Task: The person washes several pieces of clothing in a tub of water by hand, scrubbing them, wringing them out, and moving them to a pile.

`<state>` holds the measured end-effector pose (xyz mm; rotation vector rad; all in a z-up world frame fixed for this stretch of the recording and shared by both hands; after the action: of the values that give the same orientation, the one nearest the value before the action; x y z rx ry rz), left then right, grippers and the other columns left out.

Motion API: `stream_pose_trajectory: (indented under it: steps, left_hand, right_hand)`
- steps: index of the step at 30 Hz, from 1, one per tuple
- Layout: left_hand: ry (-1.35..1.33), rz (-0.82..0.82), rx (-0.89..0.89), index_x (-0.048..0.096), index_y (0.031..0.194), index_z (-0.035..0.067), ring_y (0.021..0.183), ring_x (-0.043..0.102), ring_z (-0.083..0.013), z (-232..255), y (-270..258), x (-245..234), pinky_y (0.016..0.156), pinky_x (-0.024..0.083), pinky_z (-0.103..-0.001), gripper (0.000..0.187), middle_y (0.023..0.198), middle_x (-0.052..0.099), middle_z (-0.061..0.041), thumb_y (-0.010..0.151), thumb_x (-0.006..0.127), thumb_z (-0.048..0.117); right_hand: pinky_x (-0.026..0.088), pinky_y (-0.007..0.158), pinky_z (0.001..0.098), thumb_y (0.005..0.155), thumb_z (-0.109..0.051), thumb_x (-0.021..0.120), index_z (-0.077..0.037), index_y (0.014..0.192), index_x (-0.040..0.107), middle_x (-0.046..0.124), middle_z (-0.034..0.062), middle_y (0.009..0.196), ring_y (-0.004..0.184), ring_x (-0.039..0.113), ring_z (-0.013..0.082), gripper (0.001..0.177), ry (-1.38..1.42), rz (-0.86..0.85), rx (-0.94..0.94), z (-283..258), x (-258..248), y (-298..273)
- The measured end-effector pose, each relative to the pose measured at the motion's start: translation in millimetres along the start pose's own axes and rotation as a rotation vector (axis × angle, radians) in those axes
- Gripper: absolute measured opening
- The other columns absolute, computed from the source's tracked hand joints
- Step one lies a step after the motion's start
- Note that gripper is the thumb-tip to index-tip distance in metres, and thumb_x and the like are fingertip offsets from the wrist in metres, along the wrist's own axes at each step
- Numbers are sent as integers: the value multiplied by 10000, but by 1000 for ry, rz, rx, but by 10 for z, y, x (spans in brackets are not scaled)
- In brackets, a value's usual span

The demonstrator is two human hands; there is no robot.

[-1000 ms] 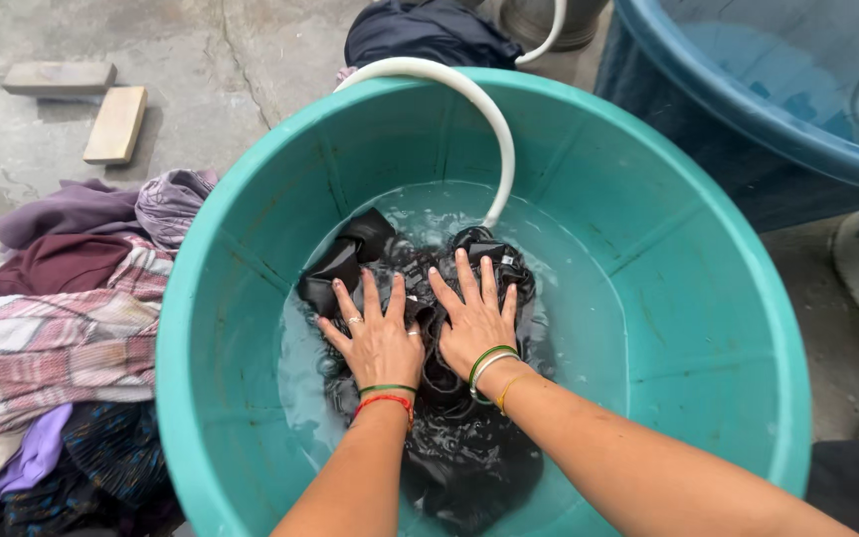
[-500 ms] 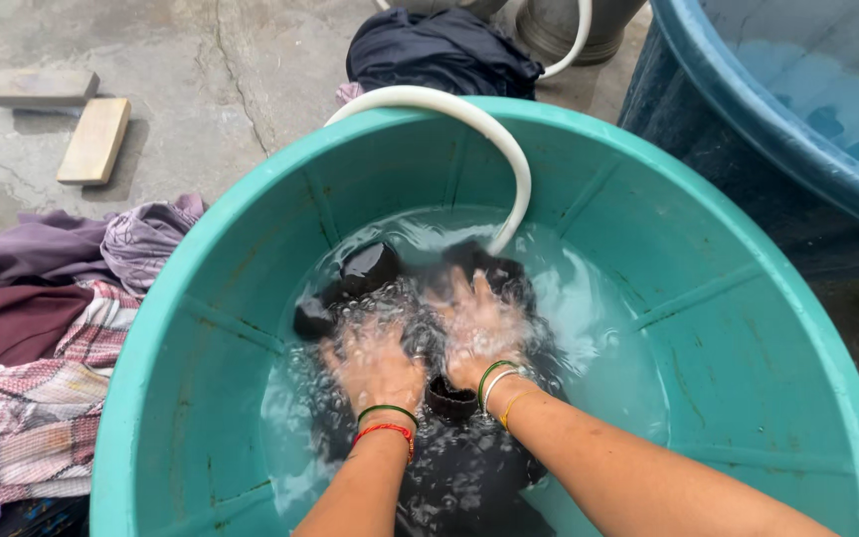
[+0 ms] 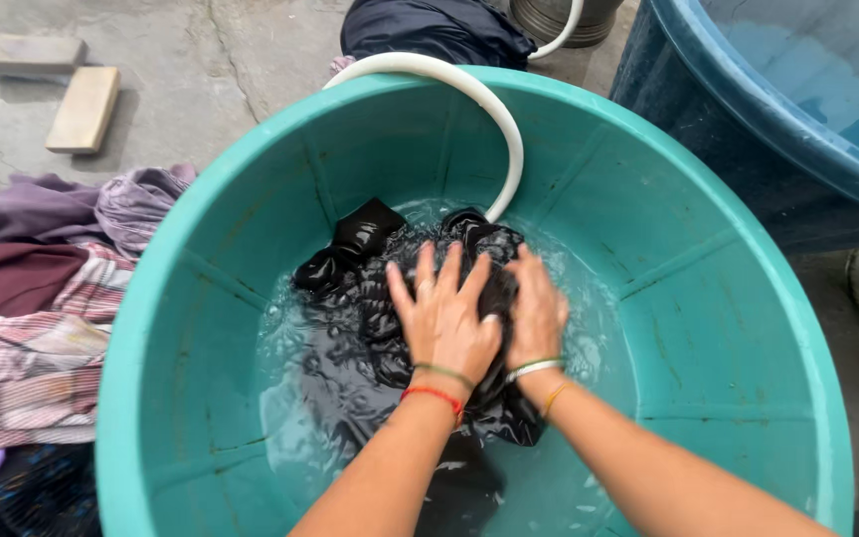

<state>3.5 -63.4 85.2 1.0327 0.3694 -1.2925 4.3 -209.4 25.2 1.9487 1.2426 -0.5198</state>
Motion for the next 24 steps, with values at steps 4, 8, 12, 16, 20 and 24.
stream_pose_trajectory:
  steps: [4, 8, 12, 16, 20, 24]
  left_hand:
    - [52, -138, -42, 590, 1383, 190, 1467, 293, -419, -279, -278, 126, 1193, 56, -676, 738, 1519, 472, -165, 653, 698, 214]
    - [65, -218, -70, 490, 1492, 222, 1500, 253, -387, -377, -340, 325, 1203, 35, -647, 862, 1570, 426, -126, 652, 685, 211]
    - [20, -420, -188, 448, 1556, 269, 1534, 193, -403, -456, -184, 578, 1190, -1, -592, 987, 1580, 394, -149, 605, 706, 220]
    - [8, -381, -177, 515, 1451, 246, 1507, 211, -392, -479, -42, 613, 1241, 26, -542, 806, 1524, 368, -248, 673, 722, 272]
    - [15, -429, -252, 684, 1188, 166, 1308, 466, -398, -534, 146, 466, 1131, 295, -502, 431, 1335, 609, -203, 775, 699, 290]
    - [111, -199, -161, 711, 956, 166, 1155, 593, -260, -666, 454, 6, 1006, 401, -476, 148, 1126, 715, -27, 812, 695, 199]
  right_hand:
    - [142, 1191, 609, 843, 26, 446, -109, 1367, 569, 343, 108, 1652, 1525, 300, 337, 555, -196, -244, -23, 4, 232, -278]
    - [113, 1194, 608, 902, -146, 547, -69, 1436, 521, 319, 166, 1640, 1513, 269, 371, 540, -91, -211, -179, 216, 375, -317]
    - [168, 1224, 572, 882, -216, 607, -64, 1428, 531, 465, 164, 1538, 1456, 383, 350, 573, -157, -240, -199, 597, 525, -271]
    - [324, 1205, 490, 855, -166, 611, -74, 1435, 573, 591, 187, 1400, 1336, 502, 382, 588, -325, -300, -114, 967, 734, -129]
    - [357, 1092, 517, 818, -90, 605, -61, 1333, 626, 613, 152, 1346, 1268, 527, 351, 516, -269, -173, -86, 544, 590, -35]
    - [364, 1078, 506, 851, -151, 639, -156, 1153, 685, 637, 66, 1311, 1292, 532, 294, 305, -324, -213, 192, -105, 356, 296]
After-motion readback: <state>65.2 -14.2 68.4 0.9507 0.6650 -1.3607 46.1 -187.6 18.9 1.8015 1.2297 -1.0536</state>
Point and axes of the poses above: each hand's wrist, its own y-axis towards the middle knuckle, its own x-axis out of the palm, z = x × y, the point moved 4 cm from there along y, towards the middle knuckle
